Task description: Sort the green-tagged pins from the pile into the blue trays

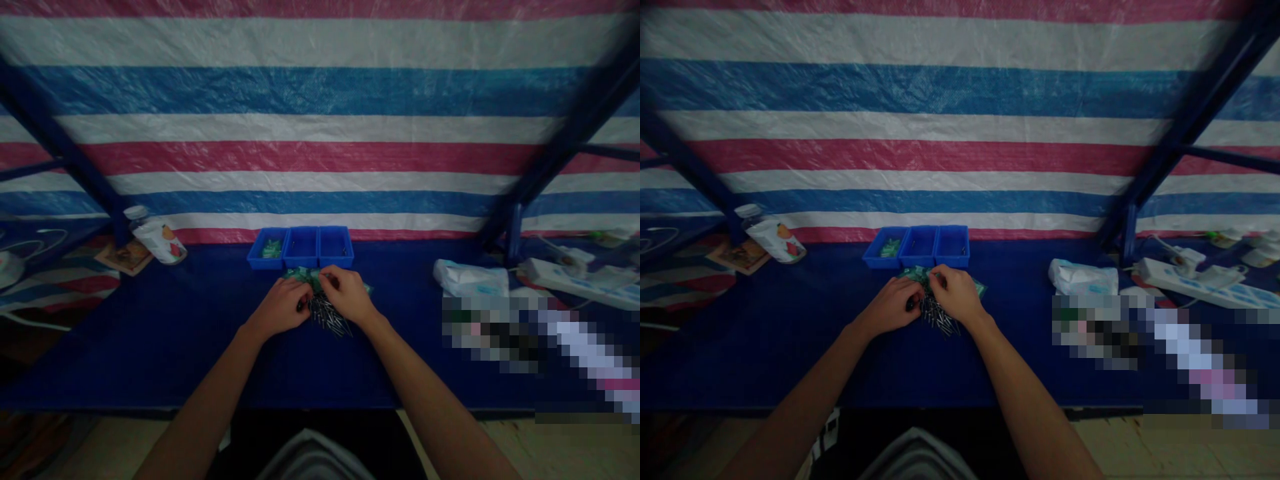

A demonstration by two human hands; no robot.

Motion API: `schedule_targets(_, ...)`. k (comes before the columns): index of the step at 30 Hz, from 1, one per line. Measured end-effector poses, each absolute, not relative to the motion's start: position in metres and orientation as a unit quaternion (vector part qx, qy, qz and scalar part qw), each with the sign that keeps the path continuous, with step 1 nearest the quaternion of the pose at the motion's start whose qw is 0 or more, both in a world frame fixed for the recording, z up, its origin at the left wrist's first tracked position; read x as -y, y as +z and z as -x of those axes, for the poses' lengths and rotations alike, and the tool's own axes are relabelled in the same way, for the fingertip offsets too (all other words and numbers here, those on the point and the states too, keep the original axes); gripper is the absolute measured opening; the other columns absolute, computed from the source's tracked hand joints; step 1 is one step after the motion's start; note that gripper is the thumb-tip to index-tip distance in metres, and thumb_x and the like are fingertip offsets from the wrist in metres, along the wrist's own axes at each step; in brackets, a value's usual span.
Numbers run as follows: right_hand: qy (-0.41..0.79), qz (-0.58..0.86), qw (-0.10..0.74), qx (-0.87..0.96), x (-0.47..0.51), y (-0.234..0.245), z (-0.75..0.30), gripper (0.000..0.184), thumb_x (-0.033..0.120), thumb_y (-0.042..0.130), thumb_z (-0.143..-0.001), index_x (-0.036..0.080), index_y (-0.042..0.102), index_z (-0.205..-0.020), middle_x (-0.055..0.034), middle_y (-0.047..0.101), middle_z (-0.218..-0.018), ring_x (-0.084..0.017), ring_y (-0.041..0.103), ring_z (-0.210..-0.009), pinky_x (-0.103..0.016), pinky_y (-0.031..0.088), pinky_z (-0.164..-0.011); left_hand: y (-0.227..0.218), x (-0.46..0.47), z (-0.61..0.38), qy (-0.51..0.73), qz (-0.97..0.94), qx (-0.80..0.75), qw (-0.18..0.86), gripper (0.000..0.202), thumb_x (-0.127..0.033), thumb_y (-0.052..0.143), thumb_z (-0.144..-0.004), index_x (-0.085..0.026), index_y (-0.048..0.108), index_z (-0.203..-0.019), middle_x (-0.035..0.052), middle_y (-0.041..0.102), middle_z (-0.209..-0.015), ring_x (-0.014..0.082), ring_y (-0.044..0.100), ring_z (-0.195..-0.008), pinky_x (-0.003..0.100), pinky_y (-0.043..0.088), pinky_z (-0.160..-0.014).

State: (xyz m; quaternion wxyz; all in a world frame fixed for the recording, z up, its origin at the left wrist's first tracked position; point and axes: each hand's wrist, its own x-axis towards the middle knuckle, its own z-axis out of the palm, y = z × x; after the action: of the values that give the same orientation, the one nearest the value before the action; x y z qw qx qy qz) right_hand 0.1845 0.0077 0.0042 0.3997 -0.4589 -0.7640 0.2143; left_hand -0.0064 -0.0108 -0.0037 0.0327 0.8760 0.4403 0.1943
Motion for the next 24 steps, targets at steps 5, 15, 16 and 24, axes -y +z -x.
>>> schedule_targets(5, 0.211, 0.457, 0.397, 0.767, -0.0073, 0.0041, -0.1844, 0.021, 0.032, 0.053, -0.092, 0.021, 0.071, -0.094, -0.0006, 0.067, -0.068, -0.014, 0.058, -0.059, -0.028, 0.039, -0.062, -0.0032, 0.0112, 0.0072, 0.190, -0.875, -0.443, 0.033, 0.019, -0.009, 0.057, -0.069, -0.022, 0.057, -0.083, 0.0004, 0.066, -0.079, 0.0226, 0.063, -0.084, 0.037, 0.040, -0.076)
schedule_targets(15, 0.212, 0.441, 0.384, 0.783, -0.0083, 0.0019, -0.1852, 0.020, 0.030, 0.055, -0.091, 0.021, 0.072, -0.097, -0.0020, 0.071, -0.078, -0.015, 0.060, -0.069, -0.030, 0.042, -0.069, -0.0036, 0.0082, 0.0094, 0.266, -0.845, -0.460, 0.055, 0.012, -0.011, 0.056, -0.076, -0.022, 0.053, -0.078, -0.0012, 0.062, -0.076, 0.0186, 0.060, -0.075, 0.034, 0.042, -0.075)
schedule_targets(16, 0.202, 0.427, 0.381, 0.795, -0.0088, 0.0007, -0.1853, 0.019, 0.029, 0.055, -0.091, 0.021, 0.072, -0.097, -0.0026, 0.072, -0.083, -0.016, 0.061, -0.075, -0.031, 0.043, -0.074, -0.0032, 0.0082, 0.0097, 0.275, -0.838, -0.467, 0.063, 0.011, -0.012, 0.056, -0.078, -0.022, 0.053, -0.079, -0.0016, 0.062, -0.075, 0.0182, 0.060, -0.075, 0.033, 0.042, -0.075)
schedule_targets(24, 0.157, 0.413, 0.383, 0.811, -0.0124, -0.0041, -0.1863, 0.016, 0.025, 0.056, -0.091, 0.021, 0.071, -0.092, -0.0043, 0.072, -0.091, -0.019, 0.059, -0.087, -0.038, 0.042, -0.085, 0.0045, 0.0150, 0.0092, 0.182, -0.866, -0.463, 0.045, 0.016, -0.015, 0.060, -0.071, -0.022, 0.055, -0.084, 0.0008, 0.066, -0.084, 0.0228, 0.063, -0.085, 0.036, 0.039, -0.077)
